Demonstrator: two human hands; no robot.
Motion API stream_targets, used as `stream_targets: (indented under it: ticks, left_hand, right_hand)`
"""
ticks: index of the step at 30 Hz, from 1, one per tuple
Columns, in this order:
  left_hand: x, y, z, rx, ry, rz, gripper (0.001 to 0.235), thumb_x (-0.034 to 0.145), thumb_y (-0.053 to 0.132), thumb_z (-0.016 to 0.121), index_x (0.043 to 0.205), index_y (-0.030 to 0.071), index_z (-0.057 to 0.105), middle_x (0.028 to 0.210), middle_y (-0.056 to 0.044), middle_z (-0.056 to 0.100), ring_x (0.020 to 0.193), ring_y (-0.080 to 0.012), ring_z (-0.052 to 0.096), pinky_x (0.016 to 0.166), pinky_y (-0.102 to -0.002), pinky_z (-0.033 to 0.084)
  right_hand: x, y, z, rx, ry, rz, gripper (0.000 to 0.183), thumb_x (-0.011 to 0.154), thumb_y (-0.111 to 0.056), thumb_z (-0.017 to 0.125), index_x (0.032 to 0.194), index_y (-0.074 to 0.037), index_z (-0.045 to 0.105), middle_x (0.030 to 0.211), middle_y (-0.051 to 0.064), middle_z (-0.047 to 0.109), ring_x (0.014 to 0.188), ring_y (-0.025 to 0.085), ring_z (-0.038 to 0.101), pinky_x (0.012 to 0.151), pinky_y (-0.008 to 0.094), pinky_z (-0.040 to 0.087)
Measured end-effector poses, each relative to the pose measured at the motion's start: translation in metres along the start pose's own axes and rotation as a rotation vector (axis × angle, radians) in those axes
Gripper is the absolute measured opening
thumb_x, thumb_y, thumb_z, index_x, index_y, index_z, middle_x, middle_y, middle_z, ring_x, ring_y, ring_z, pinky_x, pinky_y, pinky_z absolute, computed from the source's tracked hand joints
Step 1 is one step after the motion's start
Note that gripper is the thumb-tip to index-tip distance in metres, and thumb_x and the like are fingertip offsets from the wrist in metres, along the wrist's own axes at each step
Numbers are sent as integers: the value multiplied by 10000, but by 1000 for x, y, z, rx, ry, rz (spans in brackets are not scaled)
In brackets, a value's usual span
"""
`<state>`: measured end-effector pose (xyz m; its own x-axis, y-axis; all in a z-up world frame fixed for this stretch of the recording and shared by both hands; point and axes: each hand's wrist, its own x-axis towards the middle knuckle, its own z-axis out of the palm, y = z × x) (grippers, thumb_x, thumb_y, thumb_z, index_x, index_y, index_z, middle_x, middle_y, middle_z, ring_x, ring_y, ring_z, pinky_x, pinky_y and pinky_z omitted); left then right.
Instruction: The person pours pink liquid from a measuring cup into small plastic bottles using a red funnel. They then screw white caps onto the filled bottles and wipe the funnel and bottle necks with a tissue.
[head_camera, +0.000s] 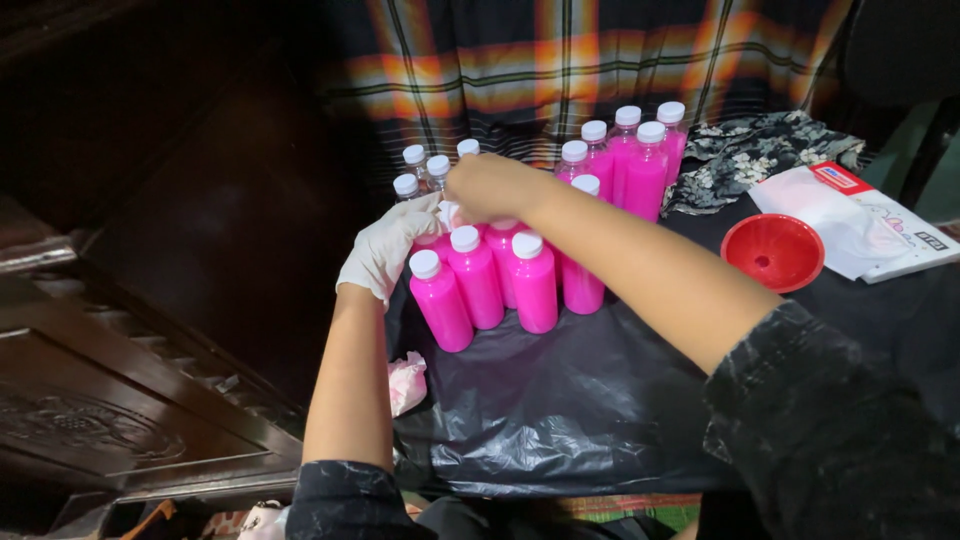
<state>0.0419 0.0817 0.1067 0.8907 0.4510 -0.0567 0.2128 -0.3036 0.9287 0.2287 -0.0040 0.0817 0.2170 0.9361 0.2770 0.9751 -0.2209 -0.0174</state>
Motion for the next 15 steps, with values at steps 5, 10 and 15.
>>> stream_targets:
  ticks: [5, 10, 15]
  left_hand:
    - [6, 9, -2, -14, 16, 37, 499, 702, 126, 636, 1186, 127, 758, 1140, -58, 699, 1126, -232, 609, 1027, -347, 476]
    - [19, 29, 9, 39, -40, 47, 623, 620, 166, 730, 1243, 178, 736, 1309, -51, 684, 1258, -211, 601, 1064, -331, 479]
    - [-10, 72, 25, 104, -89, 21, 711, 662, 150, 705, 1371, 134, 646, 1488, -58, 587, 1393, -249, 513, 1139, -337, 414]
  right_hand:
    - [-19, 6, -28, 191, -4, 61, 256, 919, -287, 731, 942, -41, 800, 920, 255, 742, 963, 471, 711, 846, 544, 582]
    - [-32, 31, -57, -8, 67, 147, 267, 922, -319, 728, 950, -67, 812, 914, 235, 759, 920, 427, 741, 810, 527, 602]
    - [-29, 59, -21, -59, 54, 68, 242, 907, -330, 738, 930, -103, 817, 858, 208, 754, 862, 421, 746, 766, 524, 616]
